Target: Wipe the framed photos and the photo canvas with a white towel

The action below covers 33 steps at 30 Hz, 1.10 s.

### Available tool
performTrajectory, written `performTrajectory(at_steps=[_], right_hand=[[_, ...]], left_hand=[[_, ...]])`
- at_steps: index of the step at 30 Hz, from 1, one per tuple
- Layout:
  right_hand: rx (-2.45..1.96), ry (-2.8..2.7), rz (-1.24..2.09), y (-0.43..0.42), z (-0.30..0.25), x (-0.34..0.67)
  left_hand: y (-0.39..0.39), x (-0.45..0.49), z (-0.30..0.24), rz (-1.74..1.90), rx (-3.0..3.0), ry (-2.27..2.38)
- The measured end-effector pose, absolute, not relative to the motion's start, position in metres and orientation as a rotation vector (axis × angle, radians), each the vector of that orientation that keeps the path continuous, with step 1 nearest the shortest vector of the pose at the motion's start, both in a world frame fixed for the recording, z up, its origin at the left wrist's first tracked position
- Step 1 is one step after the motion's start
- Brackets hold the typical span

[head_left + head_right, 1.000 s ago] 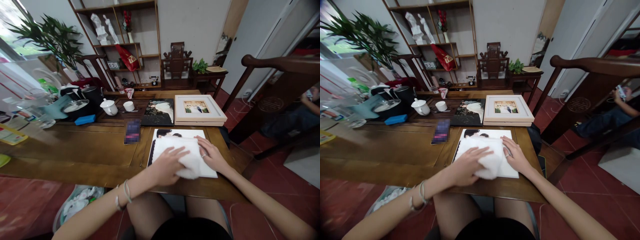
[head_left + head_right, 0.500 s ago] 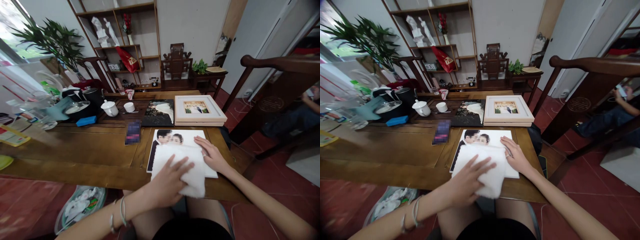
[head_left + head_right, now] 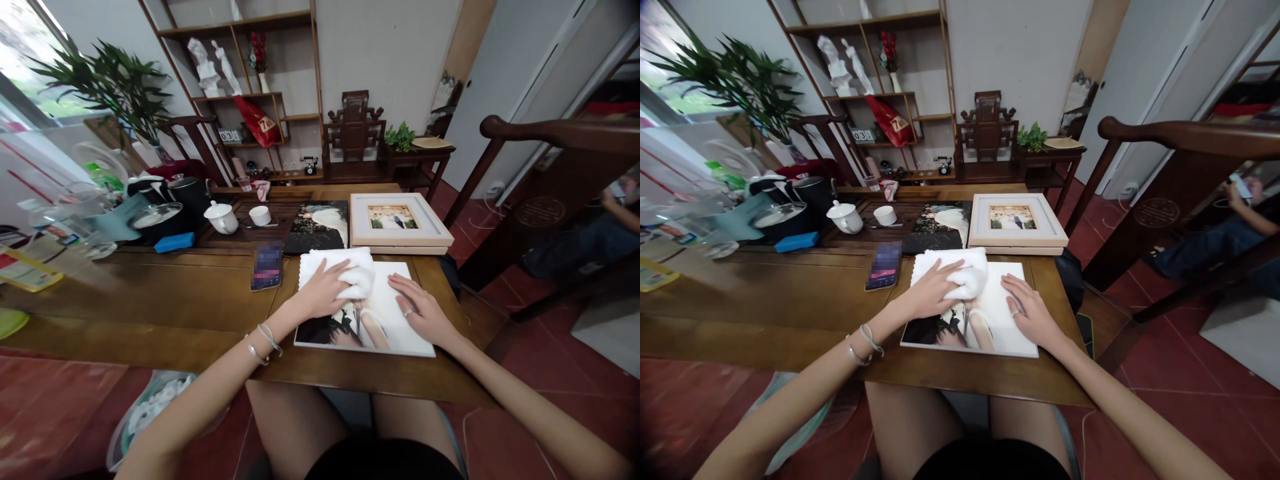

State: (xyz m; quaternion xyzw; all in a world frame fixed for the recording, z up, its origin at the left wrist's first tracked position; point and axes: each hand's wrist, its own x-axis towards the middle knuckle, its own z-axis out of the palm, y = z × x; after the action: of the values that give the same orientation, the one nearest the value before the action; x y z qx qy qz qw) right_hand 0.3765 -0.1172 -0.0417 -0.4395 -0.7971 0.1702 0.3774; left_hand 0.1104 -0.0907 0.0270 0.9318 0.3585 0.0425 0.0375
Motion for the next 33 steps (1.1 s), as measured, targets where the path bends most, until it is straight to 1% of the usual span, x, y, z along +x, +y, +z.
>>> performTrajectory(at_steps=[3, 9, 12, 15, 20, 25, 29, 33], right_hand=[[-1.121, -2.047, 0.431, -0.117, -0.042, 0.377], [-1.112, -2.035, 0.444, -0.116, -0.041, 0.377], [-1.111, -2.038, 0.472, -0.117, -0.040, 0.377], [-1.134, -2.037, 0.460, -0.117, -0.040, 0.377], [-1.140, -2.040, 0.435, -0.117, -0.042, 0.377], [-1.115, -2.037, 0.436, -0.117, -0.041, 0.377], [-1.129, -2.038, 0.440, -0.117, -0.042, 0.377], [-1.150, -2.037, 0.446, -0.117, -0.043, 0.376]], left_hand=[[-0.103, 0.115, 0.027, 0.112, 2.872, 1.094], [-0.191, 0.132, 0.028, 0.015, 2.940, 0.831], [-0.214, 0.132, 0.028, 0.023, 2.933, 0.789], [-0.199, 0.124, 0.031, 0.038, 2.860, 0.831], [-0.125, 0.104, 0.037, 0.069, 2.775, 0.970], [-0.071, 0.092, 0.036, 0.223, 2.810, 0.942], [-0.079, 0.087, 0.033, 0.219, 2.820, 0.953], [-0.124, 0.086, 0.030, 0.171, 2.809, 0.931]])
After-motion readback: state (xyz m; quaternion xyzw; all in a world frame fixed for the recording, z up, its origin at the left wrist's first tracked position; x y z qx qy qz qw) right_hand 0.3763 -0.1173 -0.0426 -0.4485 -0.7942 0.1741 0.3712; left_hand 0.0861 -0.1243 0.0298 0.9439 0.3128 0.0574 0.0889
